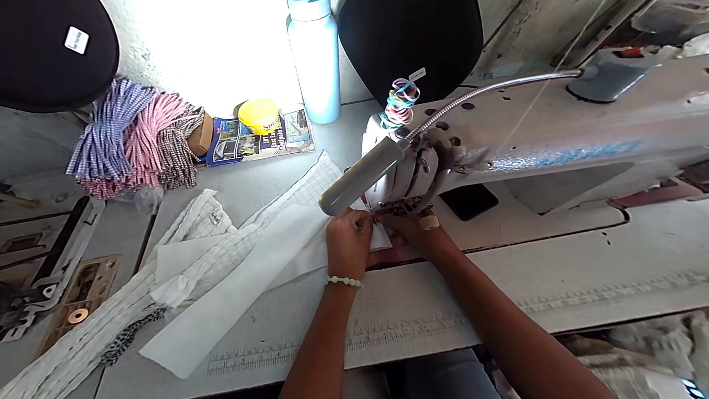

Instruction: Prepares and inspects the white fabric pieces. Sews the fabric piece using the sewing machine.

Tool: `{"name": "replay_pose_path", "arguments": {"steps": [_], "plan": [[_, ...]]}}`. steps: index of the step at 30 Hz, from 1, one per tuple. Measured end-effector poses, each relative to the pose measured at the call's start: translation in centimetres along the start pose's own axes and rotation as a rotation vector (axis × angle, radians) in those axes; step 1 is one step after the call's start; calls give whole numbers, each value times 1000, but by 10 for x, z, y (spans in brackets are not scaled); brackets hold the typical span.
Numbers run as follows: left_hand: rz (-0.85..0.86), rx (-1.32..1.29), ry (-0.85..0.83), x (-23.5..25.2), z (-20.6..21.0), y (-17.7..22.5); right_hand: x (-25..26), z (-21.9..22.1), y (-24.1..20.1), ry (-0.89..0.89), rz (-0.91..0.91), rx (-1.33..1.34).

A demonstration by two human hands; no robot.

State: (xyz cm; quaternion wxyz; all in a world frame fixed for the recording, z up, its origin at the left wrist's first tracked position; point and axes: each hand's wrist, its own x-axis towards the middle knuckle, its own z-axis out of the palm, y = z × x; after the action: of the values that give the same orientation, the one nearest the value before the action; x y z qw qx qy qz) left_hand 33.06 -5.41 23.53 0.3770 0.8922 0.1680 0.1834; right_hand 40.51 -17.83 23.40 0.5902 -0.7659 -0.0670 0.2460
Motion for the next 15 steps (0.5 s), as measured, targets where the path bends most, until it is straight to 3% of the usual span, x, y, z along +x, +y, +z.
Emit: {"name": "replay_pose_path", "arguments": {"steps": [15], "plan": [[28, 49, 22, 0, 3, 0, 1, 0, 1, 16, 20, -13]]}}
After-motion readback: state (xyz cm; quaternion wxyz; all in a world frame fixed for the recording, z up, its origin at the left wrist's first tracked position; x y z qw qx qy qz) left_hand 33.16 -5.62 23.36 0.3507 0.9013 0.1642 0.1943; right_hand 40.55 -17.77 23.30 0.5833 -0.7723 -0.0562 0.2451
